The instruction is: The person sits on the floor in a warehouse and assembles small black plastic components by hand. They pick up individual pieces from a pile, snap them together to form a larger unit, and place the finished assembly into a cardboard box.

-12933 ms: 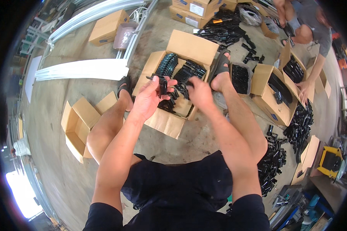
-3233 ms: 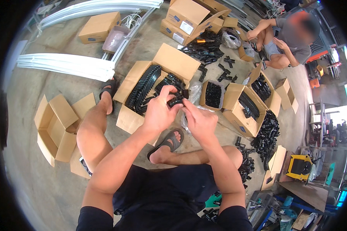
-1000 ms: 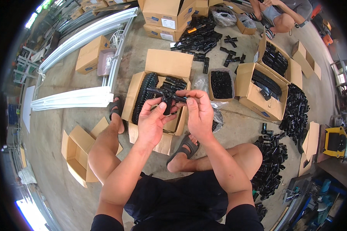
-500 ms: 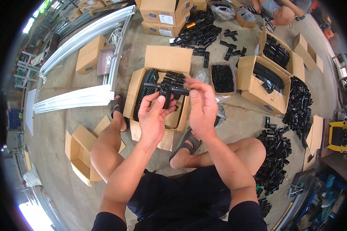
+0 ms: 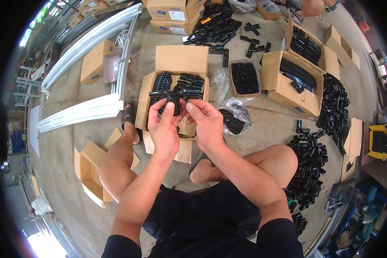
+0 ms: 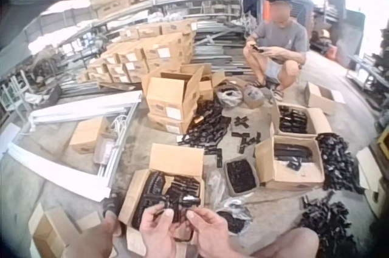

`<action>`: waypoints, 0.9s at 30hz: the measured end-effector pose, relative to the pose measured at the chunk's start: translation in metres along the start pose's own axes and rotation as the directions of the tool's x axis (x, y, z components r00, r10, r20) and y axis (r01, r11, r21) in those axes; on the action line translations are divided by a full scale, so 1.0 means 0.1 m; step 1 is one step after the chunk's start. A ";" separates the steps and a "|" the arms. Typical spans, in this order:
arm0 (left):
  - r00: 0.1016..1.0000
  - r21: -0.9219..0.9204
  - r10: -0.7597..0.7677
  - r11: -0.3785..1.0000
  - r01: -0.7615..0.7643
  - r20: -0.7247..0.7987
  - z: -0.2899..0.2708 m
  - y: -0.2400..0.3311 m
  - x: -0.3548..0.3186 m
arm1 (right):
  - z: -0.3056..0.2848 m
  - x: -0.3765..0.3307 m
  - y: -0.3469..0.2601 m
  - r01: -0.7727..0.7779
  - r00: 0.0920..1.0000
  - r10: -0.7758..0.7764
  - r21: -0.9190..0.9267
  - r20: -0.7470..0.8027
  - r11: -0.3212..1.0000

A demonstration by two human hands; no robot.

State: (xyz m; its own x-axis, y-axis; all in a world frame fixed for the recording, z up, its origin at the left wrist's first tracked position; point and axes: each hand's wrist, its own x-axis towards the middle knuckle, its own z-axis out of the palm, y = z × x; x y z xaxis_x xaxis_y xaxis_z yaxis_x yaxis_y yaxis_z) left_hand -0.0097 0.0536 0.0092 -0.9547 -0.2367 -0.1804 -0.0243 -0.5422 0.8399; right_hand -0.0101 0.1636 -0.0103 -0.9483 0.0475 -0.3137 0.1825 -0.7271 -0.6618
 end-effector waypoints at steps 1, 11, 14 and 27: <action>1.000 0.002 0.006 1.000 -0.006 0.003 0.01 -0.01 0.00 | 0.01 0.01 0.01 -0.005 1.000 0.005 0.004 -0.016 1.000; 1.000 0.034 0.001 0.999 -0.002 0.013 0.06 -0.04 -0.02 | 0.09 0.09 0.02 0.043 0.997 -0.048 -0.083 -0.067 0.996; 1.000 0.044 -0.003 0.999 0.002 0.018 0.07 -0.04 -0.02 | 0.09 0.09 0.03 0.072 0.993 -0.082 -0.122 -0.080 0.990; 1.000 0.030 -0.008 1.000 0.008 0.000 0.07 -0.04 -0.01 | 0.13 0.06 -0.03 0.096 0.989 -0.119 -0.234 -0.083 0.967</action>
State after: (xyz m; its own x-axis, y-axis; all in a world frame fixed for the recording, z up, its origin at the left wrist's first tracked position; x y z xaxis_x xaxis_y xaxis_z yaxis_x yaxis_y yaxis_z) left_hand -0.0104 0.0619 0.0097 -0.9546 -0.2323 -0.1865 -0.0404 -0.5194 0.8536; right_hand -0.0196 0.1570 -0.0015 -0.9384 0.1900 -0.2885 0.1461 -0.5383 -0.8300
